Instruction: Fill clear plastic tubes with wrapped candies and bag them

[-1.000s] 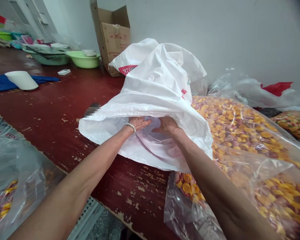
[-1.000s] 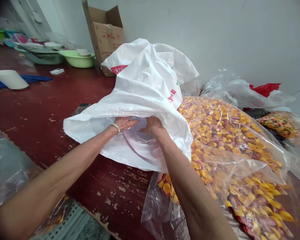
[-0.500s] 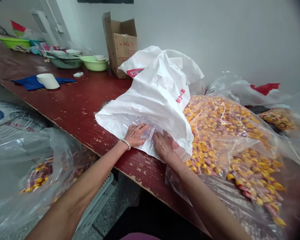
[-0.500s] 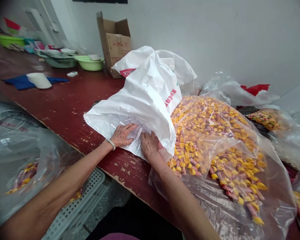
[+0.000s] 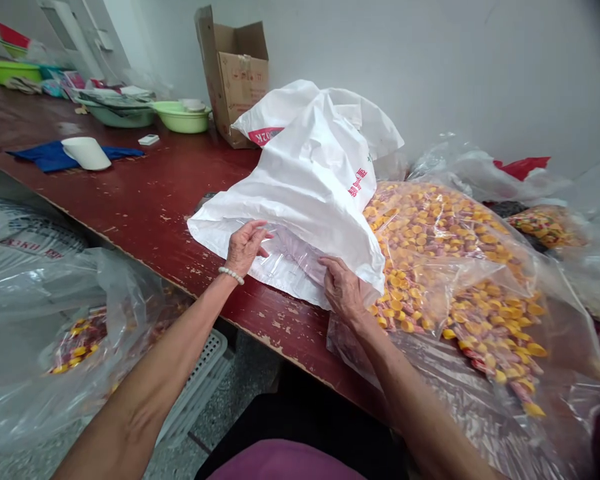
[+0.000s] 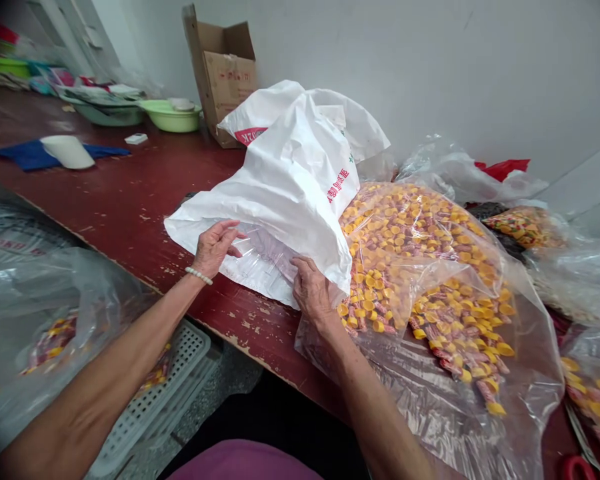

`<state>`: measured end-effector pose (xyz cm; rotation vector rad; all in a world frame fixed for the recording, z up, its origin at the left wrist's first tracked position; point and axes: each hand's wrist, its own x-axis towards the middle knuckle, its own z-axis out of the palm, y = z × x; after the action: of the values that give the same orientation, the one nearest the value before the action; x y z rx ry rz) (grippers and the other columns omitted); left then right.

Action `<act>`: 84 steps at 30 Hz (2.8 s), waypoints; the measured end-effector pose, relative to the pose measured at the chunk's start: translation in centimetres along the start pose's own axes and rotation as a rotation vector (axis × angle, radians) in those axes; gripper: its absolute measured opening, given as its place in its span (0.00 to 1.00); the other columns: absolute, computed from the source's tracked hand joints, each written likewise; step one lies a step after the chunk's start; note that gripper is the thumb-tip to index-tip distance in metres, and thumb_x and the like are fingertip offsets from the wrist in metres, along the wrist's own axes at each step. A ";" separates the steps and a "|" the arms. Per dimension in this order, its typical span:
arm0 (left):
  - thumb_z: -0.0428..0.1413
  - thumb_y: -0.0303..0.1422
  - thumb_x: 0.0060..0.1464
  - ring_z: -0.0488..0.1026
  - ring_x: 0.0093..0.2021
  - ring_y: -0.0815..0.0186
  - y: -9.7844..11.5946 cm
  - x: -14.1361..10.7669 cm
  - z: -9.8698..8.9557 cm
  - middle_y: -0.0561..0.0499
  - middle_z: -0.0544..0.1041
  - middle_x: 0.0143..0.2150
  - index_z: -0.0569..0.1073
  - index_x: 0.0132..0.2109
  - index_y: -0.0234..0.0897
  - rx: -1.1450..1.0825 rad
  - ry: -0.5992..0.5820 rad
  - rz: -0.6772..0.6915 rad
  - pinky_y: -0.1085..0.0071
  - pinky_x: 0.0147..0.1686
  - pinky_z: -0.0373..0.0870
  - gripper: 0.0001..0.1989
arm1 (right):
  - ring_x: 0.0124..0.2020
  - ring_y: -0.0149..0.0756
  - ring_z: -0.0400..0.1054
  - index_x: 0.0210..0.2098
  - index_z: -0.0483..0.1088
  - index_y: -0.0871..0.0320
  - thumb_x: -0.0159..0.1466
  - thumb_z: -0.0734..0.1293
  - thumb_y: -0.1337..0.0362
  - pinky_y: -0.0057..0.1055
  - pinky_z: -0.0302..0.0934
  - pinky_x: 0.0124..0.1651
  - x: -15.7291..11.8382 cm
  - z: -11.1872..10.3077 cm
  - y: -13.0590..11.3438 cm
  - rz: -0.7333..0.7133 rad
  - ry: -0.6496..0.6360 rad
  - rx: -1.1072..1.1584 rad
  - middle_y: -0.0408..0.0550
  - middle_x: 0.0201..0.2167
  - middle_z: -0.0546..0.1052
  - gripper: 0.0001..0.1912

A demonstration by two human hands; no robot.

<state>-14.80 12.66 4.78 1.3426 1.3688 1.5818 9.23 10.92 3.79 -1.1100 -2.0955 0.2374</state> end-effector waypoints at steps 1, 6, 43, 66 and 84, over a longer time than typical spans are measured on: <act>0.53 0.42 0.54 0.69 0.18 0.75 0.3 -0.8 -0.2 0.45 0.78 0.41 0.68 0.53 0.33 -0.025 -0.039 -0.012 0.76 0.21 0.70 0.23 | 0.53 0.37 0.65 0.49 0.66 0.59 0.60 0.53 0.75 0.37 0.61 0.55 -0.6 -0.1 -0.4 0.004 0.025 -0.006 0.54 0.51 0.70 0.20; 0.54 0.34 0.53 0.74 0.27 0.73 1.8 -6.8 -1.6 0.40 0.55 0.67 0.51 0.66 0.49 0.028 -0.238 -0.048 0.73 0.25 0.75 0.36 | 0.55 0.43 0.62 0.58 0.57 0.64 0.63 0.54 0.72 0.42 0.61 0.55 -4.5 -0.1 -1.9 0.048 0.001 -0.125 0.60 0.53 0.66 0.23; 0.60 0.29 0.40 0.68 0.31 0.68 3.7 -23.3 -4.5 0.53 0.74 0.31 0.71 0.35 0.35 0.165 -0.947 -0.666 0.73 0.33 0.61 0.11 | 0.39 0.44 0.68 0.48 0.63 0.60 0.65 0.58 0.61 0.36 0.60 0.39 0.7 1.2 -4.6 0.476 -0.287 -0.206 0.55 0.39 0.73 0.14; 0.49 0.24 0.53 0.70 0.45 0.56 3.7 -7.1 6.3 0.41 0.73 0.43 0.73 0.43 0.34 0.932 -0.255 0.152 0.63 0.44 0.66 0.12 | 0.30 0.30 0.68 0.51 0.61 0.52 0.56 0.65 0.64 0.28 0.59 0.33 -6.4 -2.3 -4.9 0.690 0.013 1.075 0.40 0.35 0.69 0.24; 0.57 0.31 0.48 0.73 0.45 0.64 1.6 -11.6 5.6 0.48 0.74 0.45 0.64 0.48 0.37 -0.251 -0.455 -0.251 0.68 0.45 0.69 0.18 | 0.48 0.38 0.64 0.48 0.63 0.58 0.58 0.66 0.51 0.37 0.58 0.53 -4.8 2.7 -5.5 0.584 0.151 0.870 0.49 0.45 0.69 0.24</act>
<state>-6.13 3.25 2.70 1.2259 0.9804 1.1473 5.60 4.37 1.98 -1.0833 -1.2385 1.1706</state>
